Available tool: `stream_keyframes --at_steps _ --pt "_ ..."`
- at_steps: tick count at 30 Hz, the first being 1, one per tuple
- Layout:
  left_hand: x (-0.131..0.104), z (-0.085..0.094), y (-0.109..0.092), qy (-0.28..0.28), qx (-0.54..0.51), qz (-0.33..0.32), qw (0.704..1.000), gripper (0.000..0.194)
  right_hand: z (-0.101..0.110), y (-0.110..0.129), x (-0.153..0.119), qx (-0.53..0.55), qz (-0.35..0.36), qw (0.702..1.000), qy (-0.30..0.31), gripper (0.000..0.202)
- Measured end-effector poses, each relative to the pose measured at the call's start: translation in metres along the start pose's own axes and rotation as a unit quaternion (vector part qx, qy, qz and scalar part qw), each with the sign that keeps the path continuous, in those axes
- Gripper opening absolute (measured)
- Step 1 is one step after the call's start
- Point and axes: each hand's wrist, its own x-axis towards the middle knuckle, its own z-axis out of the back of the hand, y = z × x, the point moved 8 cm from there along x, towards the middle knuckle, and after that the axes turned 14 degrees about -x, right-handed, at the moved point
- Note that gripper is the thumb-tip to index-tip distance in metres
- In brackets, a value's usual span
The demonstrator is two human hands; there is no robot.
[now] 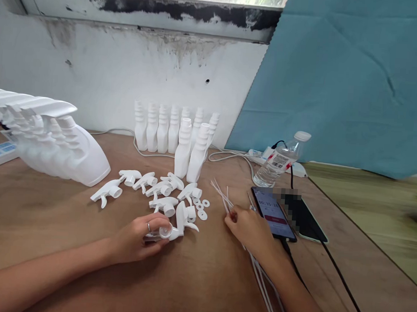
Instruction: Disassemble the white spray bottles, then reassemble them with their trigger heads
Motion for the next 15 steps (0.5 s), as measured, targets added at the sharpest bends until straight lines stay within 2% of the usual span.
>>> stream_keyframes --at_steps 2,4,6,9,11,15 --pt "0.0 -0.001 0.0 0.0 0.012 -0.006 1.0 0.019 0.011 -0.004 0.0 0.062 -0.022 0.996 -0.055 0.017" --pt "0.0 -0.002 -0.001 -0.003 0.027 -0.019 0.999 0.018 0.023 -0.008 -0.003 0.196 -0.031 0.973 -0.121 0.018" --pt "0.0 -0.002 -0.003 -0.006 0.037 -0.033 0.999 0.017 0.027 -0.008 -0.007 0.364 -0.029 0.92 -0.14 0.022" --pt "0.001 -0.002 -0.006 -0.002 0.048 -0.044 0.998 0.016 0.026 0.012 -0.016 0.543 0.008 0.834 -0.102 0.028" --pt "0.001 -0.002 -0.007 0.005 0.056 -0.042 0.998 0.015 0.027 0.031 -0.027 0.573 0.055 0.812 -0.095 0.026" --pt "0.001 -0.003 -0.007 0.014 0.064 -0.038 0.997 0.015 0.025 0.069 -0.051 0.537 0.182 0.818 -0.094 0.012"
